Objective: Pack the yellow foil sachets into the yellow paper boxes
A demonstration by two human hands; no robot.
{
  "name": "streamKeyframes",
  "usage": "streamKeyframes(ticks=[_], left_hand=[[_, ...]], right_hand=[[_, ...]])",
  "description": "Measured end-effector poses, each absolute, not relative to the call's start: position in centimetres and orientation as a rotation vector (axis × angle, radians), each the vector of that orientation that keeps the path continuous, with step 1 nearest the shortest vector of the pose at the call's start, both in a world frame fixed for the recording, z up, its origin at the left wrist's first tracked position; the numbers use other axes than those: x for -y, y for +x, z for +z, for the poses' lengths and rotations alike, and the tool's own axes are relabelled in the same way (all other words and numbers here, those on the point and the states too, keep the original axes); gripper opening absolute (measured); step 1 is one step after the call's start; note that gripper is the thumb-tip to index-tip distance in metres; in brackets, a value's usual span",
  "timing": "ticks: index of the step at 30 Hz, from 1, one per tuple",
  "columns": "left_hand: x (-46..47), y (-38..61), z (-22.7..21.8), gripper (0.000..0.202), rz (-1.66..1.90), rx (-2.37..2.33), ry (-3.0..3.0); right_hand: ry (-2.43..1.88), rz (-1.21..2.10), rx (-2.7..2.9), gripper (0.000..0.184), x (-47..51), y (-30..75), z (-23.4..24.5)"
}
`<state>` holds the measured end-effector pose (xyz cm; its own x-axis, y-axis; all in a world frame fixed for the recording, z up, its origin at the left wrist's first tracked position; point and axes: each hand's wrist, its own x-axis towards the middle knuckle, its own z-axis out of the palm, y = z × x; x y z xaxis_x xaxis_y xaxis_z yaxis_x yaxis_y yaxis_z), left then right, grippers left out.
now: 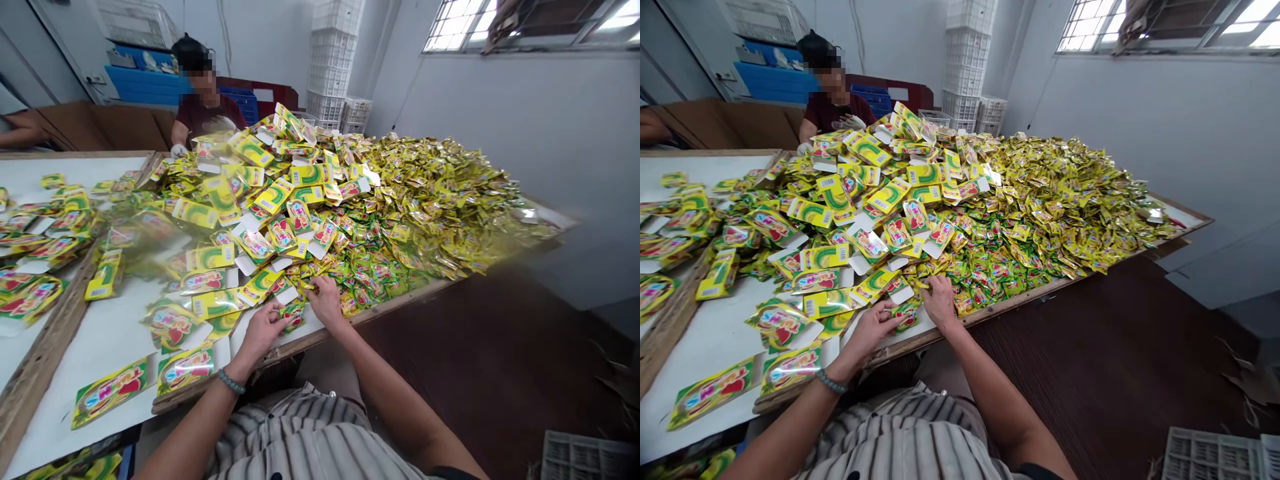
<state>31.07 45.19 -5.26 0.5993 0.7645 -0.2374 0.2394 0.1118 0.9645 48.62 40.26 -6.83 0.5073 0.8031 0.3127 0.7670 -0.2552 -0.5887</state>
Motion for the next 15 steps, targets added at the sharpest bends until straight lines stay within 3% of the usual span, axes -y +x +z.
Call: streamKeyframes(ticks=[5,8,11,15], left_hand=[[-45.5,29.3,-4.7,0.049,0.593,-0.996,1.224],[-45.5,28.6,-4.4,0.049,0.626,-0.965,1.150],[-45.3,28.0,-4.0,0.044,0.604,-0.898,1.099],[-45.0,27.8,-3.3,0.034,0.599,-0.850,1.058]], right_hand=[[-1.737,0.439,0.969,0.015,-39.1,48.0,-5.6],[-1.493,0.860,0.918,0.031,-38.1,47.2,-4.3],[-1.368,1.194,0.996,0.034,-37.5,46.0,-3.7],[-1.460,1.215,1.110,0.030,-37.5,45.2,-4.1]])
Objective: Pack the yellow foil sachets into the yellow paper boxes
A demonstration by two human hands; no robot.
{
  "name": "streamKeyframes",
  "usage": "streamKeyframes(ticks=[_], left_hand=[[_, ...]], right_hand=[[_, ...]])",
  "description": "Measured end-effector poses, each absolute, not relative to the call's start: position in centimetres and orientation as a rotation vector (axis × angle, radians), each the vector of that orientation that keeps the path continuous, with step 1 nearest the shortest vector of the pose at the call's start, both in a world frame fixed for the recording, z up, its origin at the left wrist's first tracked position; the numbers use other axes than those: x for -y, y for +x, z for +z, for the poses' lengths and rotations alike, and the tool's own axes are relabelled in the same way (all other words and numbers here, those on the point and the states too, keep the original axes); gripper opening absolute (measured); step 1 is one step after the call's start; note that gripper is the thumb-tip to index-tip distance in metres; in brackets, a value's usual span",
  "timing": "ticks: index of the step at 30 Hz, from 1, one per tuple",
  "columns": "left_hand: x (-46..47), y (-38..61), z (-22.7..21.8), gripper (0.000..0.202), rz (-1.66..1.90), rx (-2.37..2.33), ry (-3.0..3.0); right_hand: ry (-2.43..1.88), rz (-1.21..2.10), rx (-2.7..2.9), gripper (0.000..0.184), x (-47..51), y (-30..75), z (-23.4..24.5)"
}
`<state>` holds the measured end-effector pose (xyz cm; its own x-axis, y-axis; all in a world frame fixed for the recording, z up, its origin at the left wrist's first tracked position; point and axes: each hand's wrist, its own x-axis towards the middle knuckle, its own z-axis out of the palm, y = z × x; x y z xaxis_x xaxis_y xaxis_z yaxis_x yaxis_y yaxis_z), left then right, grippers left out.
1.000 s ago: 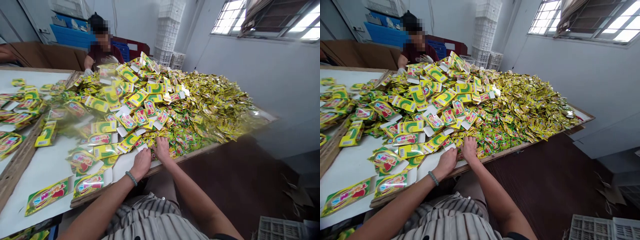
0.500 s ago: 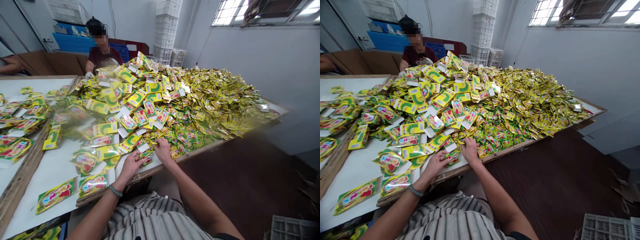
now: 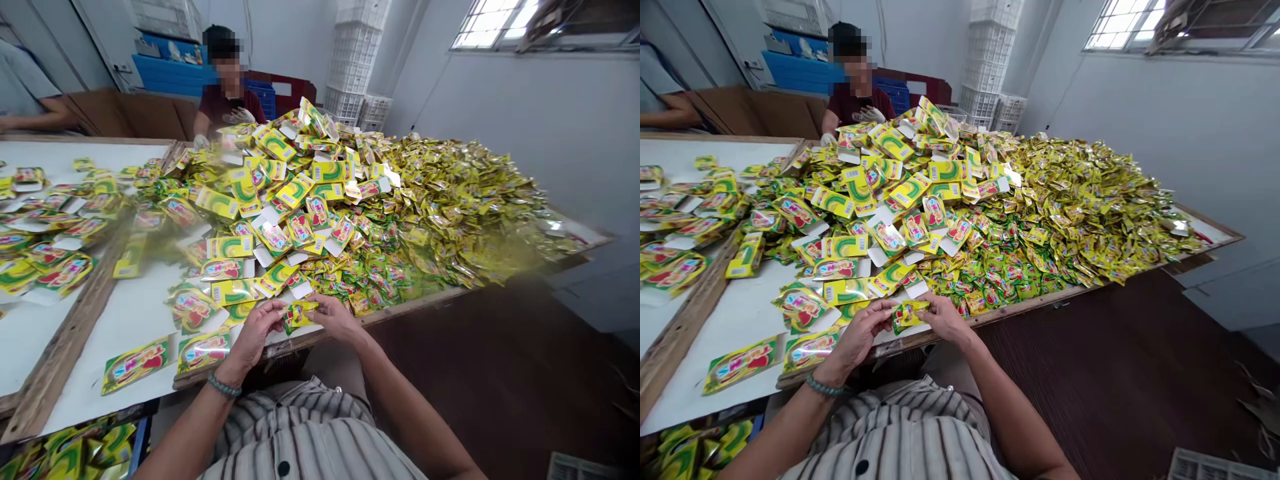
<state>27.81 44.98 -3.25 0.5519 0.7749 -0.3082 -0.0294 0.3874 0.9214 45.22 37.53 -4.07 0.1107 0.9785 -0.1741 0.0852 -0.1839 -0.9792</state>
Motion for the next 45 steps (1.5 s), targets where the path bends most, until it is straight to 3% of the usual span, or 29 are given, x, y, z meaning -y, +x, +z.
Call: streamKeyframes(ticks=[4,9,14,20,24,30,35,41,45], left_hand=[[-44.9,28.1,-3.1,0.037,0.641,-0.940,1.101],[-45.0,28.0,-3.5,0.037,0.627,-0.938,1.106],[-45.4,27.8,-3.4,0.039,0.544,-0.925,1.300],[-48.6,27.6,-2.2,0.055,0.757,-1.149,2.352],[-50.9,27.1,-3.1,0.043,0.631,-1.145,2.689],[-52.0,24.7,-0.8,0.028,0.949,-1.098,2.404],[-51.2,23.6,2.3,0.022,0.643,-0.968,2.043],[-48.8,25.4,-2.0,0.053,0.584,-0.840,1.194],[-47.3,25.7,-4.9,0.051,0.574,-0.838,1.118]], right_hand=[[-1.488,1.192,1.188,0.025,-37.8,45.0,-4.2],[-1.347,1.266,0.996,0.042,-37.5,44.0,-3.4],[-1.418,1.205,1.089,0.034,-37.1,43.4,-3.5],[-1.555,0.873,1.039,0.028,-36.9,44.6,-3.5],[-1.688,0.632,1.182,0.022,-36.7,44.5,-3.5],[-1.544,0.482,1.355,0.013,-36.8,44.4,-2.7],[-1.368,0.720,1.443,0.009,-37.9,43.5,-1.9],[-1.416,1.117,1.129,0.032,-38.6,42.1,-4.7],[-1.393,1.163,1.081,0.034,-37.7,42.8,-5.2]])
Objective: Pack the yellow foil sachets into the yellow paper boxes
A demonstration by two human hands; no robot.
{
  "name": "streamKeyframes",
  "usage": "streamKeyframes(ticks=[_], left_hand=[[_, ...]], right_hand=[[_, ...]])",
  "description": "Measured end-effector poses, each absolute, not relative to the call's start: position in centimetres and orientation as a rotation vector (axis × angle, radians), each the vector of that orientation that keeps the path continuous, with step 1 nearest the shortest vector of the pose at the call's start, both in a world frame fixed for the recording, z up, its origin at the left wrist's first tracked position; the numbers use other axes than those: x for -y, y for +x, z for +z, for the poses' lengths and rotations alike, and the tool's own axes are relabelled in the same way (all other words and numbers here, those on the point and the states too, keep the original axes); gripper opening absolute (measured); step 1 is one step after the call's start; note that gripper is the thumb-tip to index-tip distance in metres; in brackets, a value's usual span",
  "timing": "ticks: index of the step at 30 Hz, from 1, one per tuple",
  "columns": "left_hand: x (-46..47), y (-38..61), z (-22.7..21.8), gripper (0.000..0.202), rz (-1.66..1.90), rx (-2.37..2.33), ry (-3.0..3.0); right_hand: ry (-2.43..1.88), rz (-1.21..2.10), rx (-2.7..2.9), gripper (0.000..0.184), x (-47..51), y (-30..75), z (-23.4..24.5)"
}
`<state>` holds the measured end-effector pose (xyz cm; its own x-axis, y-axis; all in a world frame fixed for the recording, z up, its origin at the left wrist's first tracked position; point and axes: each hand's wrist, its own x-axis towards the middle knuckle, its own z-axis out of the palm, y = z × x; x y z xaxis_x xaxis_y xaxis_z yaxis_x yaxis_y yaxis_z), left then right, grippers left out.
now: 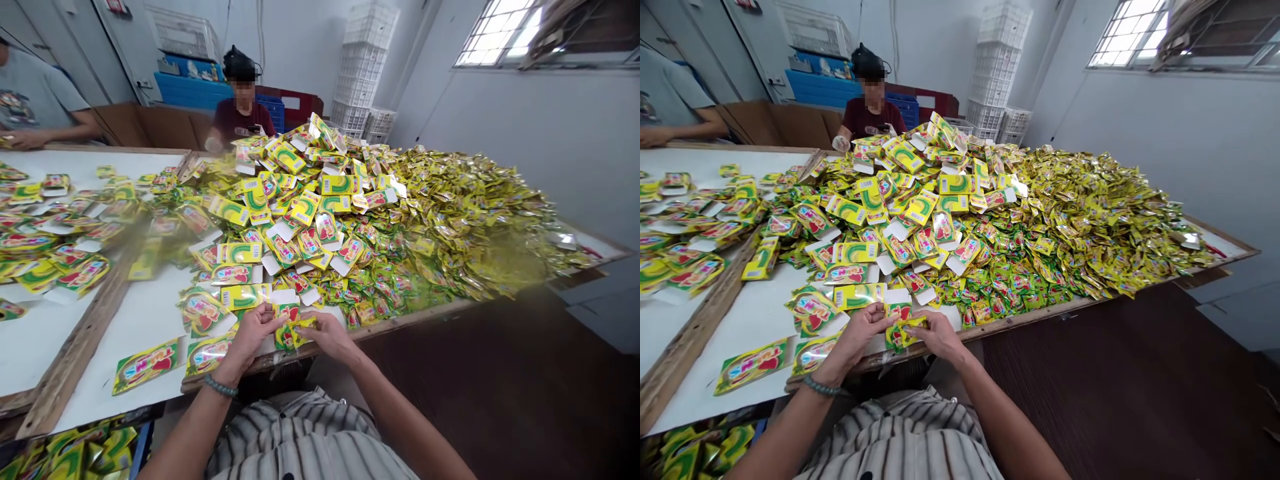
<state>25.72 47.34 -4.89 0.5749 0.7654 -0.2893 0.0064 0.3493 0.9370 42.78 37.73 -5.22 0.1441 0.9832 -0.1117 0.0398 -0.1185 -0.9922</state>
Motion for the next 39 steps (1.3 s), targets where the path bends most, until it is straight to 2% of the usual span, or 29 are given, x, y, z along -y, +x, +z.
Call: streamKeyframes(ticks=[6,13,21,26,30,37,39], left_hand=[[-47.6,25.6,-5.2,0.037,0.540,-0.809,1.403],[-47.4,25.9,-5.0,0.036,0.519,-0.751,1.420],[-47.8,25.7,-5.7,0.036,0.508,-0.694,1.344],[-47.8,26.1,-5.5,0.036,0.477,-0.667,1.358],[-48.0,26.4,-5.2,0.031,0.471,-0.636,1.390],[-48.3,26.0,-5.4,0.035,0.478,-0.605,1.338],[-48.1,26.0,-5.4,0.035,0.481,-0.592,1.300]], right_hand=[[-1.455,0.850,0.881,0.035,-38.8,45.1,-2.1],[-1.691,0.572,1.556,0.014,-42.2,46.3,1.3],[-1.646,0.604,1.741,0.016,-43.7,46.1,1.3],[-1.683,0.500,2.047,0.022,-44.3,46.4,1.8],[-1.673,0.392,2.303,0.018,-45.5,45.7,2.6],[-1.661,0.486,2.207,0.015,-45.4,44.8,2.1],[-1.669,0.515,2.131,0.023,-44.8,45.0,2.1]])
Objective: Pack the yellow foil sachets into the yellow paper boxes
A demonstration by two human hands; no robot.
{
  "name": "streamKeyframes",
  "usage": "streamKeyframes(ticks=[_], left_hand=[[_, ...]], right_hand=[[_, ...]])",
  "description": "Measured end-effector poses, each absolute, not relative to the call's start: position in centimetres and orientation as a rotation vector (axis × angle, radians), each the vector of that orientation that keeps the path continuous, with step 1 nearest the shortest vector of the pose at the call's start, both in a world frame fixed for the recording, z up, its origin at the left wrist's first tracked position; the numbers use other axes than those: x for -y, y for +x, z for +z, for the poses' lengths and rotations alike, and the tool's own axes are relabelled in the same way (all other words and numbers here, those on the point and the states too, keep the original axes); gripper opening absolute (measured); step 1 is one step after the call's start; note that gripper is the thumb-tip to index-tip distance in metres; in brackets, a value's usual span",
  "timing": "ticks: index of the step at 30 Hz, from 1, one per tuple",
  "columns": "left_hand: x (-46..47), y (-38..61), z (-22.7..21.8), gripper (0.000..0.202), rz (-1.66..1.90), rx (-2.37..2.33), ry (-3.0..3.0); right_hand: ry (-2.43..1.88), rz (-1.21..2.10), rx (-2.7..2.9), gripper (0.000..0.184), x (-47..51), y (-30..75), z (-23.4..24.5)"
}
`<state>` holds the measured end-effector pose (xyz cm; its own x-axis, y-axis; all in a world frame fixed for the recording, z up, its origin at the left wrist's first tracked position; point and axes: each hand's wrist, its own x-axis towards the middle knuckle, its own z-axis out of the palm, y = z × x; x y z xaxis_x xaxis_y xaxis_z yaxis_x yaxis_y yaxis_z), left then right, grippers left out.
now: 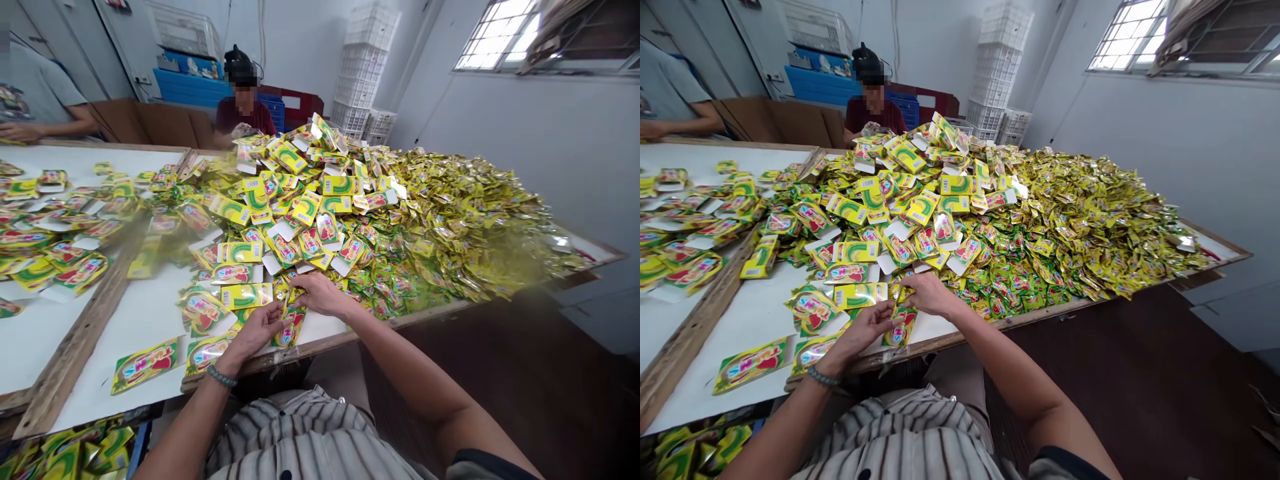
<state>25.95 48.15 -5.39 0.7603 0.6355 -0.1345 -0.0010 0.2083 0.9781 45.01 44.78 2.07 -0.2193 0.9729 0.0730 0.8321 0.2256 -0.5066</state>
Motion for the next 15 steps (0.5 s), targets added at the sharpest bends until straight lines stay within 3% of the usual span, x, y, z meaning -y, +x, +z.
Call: streamKeyframes(ticks=[3,7,15], left_hand=[[-48.0,26.0,-5.3,0.035,0.466,-0.603,1.290],[-48.2,26.1,-5.3,0.041,0.462,-0.614,1.305],[-48.5,26.0,-5.4,0.040,0.454,-0.555,1.329]], right_hand=[[-1.646,0.457,2.037,0.025,-44.1,45.1,2.0],[-1.587,0.335,2.121,0.005,-43.6,44.7,1.2],[-1.715,0.280,2.228,0.012,-42.0,43.2,0.3]])
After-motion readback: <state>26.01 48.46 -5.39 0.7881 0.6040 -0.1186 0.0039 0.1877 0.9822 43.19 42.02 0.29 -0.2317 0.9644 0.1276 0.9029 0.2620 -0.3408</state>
